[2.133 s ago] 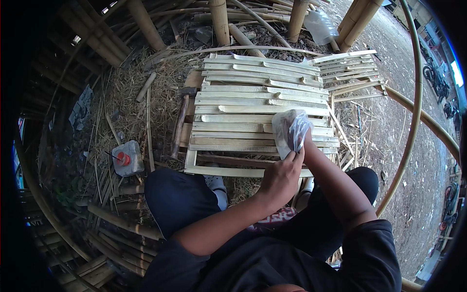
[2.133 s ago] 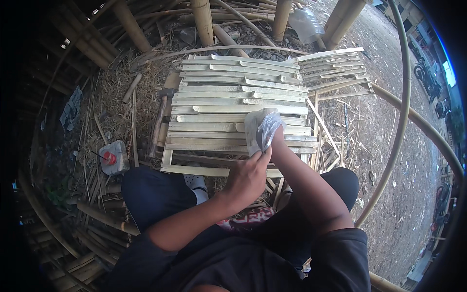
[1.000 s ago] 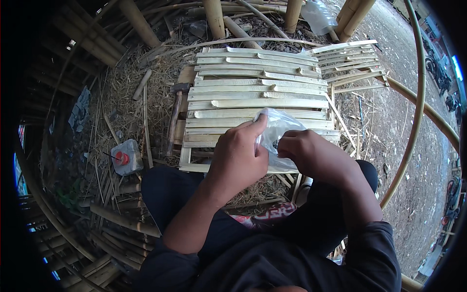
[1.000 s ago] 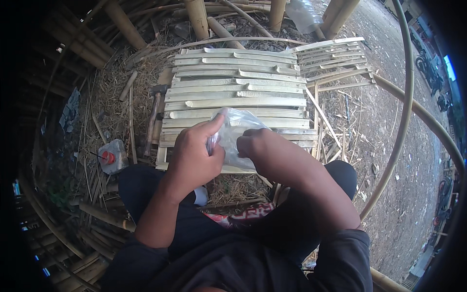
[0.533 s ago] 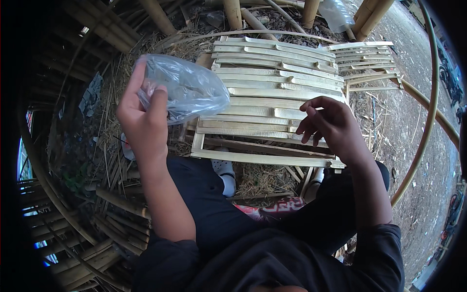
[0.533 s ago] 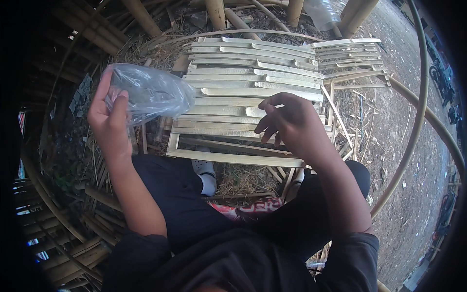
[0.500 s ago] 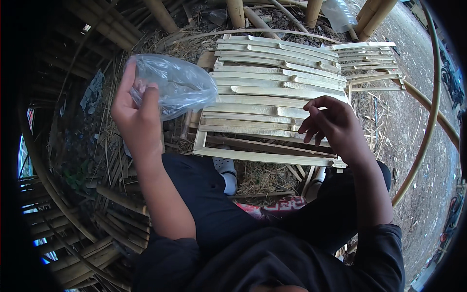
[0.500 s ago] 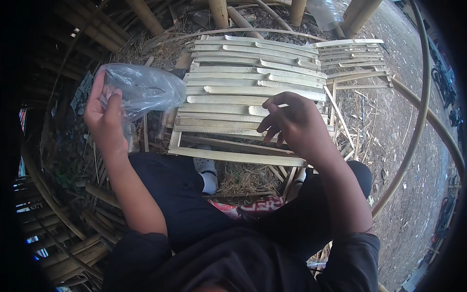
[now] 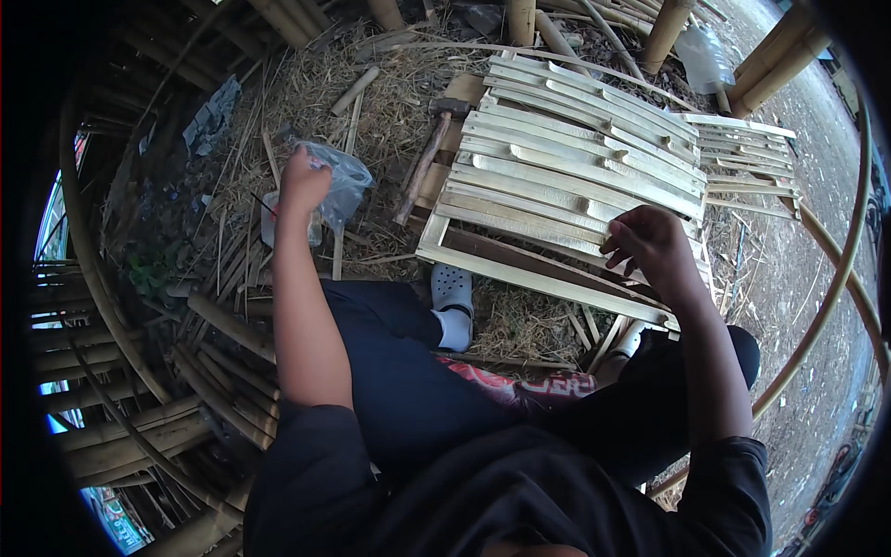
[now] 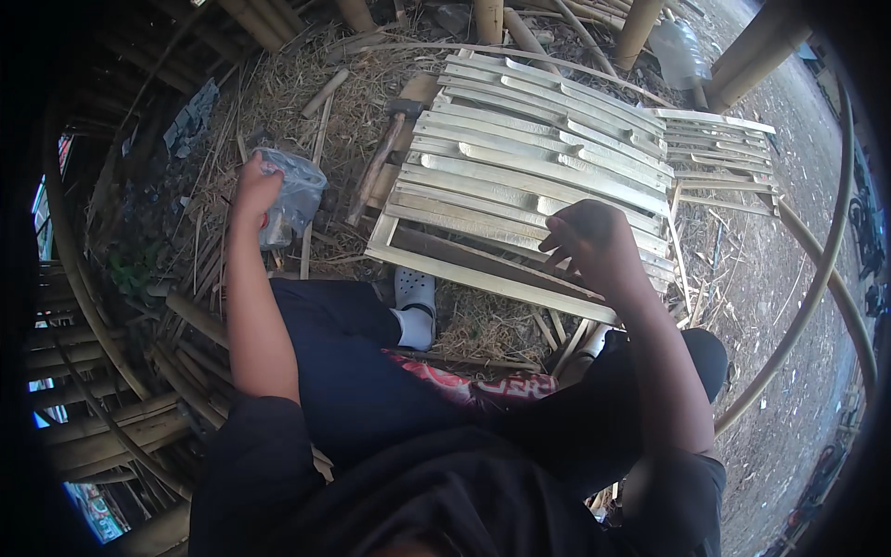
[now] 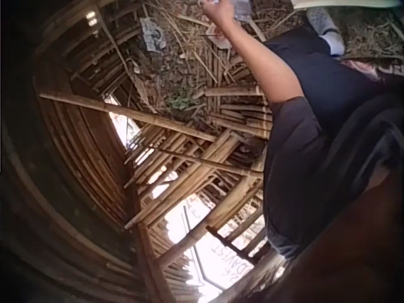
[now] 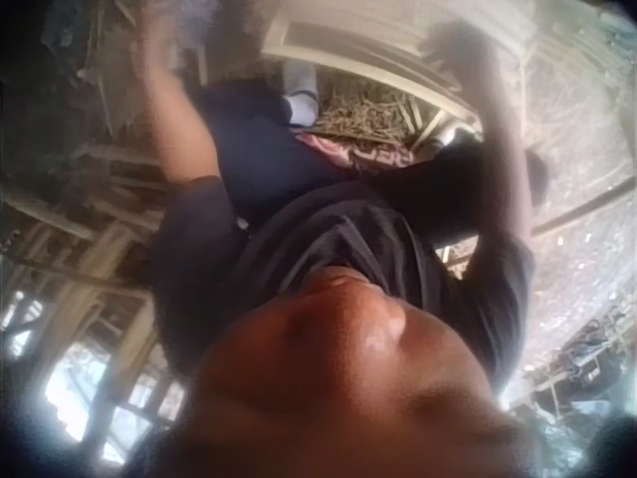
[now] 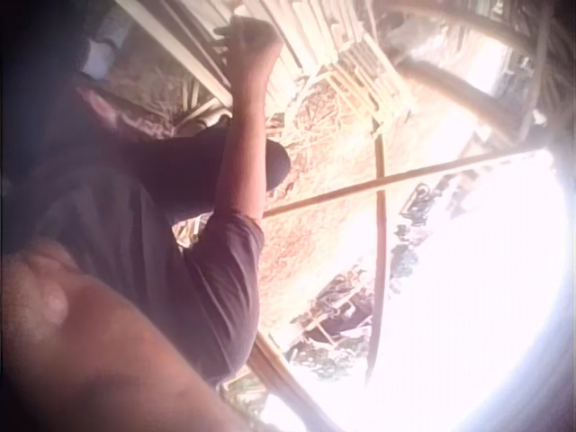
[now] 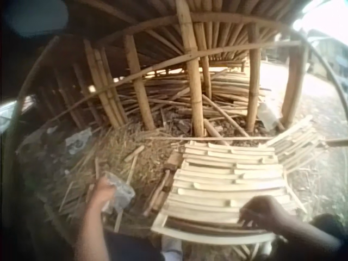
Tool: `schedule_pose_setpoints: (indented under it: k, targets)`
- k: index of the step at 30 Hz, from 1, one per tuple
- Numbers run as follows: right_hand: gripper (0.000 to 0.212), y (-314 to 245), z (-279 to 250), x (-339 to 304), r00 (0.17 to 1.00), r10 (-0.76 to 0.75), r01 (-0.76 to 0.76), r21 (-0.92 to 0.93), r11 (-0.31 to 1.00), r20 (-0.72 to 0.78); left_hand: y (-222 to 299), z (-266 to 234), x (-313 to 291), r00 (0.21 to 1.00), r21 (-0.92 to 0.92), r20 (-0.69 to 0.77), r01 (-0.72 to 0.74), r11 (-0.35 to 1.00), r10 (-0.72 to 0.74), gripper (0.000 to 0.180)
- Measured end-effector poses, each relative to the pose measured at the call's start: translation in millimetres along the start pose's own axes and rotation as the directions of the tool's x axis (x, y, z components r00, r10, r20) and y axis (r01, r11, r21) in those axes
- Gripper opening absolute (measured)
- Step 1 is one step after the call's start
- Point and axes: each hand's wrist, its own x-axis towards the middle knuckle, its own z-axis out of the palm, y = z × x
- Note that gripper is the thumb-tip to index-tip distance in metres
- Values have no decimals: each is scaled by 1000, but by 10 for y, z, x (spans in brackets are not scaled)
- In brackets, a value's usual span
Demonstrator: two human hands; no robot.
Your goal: The person constructs a bamboo frame by hammering small slats onto a wooden structure, checking the alignment by hand, and handling a small plastic bag during the process.
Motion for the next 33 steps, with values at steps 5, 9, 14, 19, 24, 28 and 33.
schedule_pose_setpoints:
  k: [5, 9, 14, 19, 24, 28, 33]
  targets:
    - [23, 56, 97, 92, 1000, 26, -24, -81, 996, 18, -304, 315, 49, 999, -45, 39, 7, 999, -5, 57]
    - [21, 145, 134, 140, 998, 11, -2, -148, 989, 60, -171, 467, -39, 983, 163, 183, -17, 986, -13, 58]
    - [19, 162, -38, 158, 999, -37, 42, -175, 984, 31, 296, 574, -364, 889, 224, 354, 222, 949, -291, 59]
    - [26, 220, -626, 212, 945, 6, -70, -185, 980, -326, 617, 683, -626, 933, 52, 359, -61, 997, 38, 45]
    - [24, 450, -1203, 230, 779, 34, -199, -196, 960, -626, 724, 802, -935, 900, 104, 435, -84, 991, 30, 41]
    - [31, 853, -1587, 115, 712, -15, -412, -434, 801, -702, 683, 940, -958, 870, 168, 490, -155, 974, 53, 42]
    - [36, 813, -1481, -96, 723, 149, -612, -526, 590, -675, 724, 1038, -1003, 833, 117, 553, -102, 988, 21, 50]
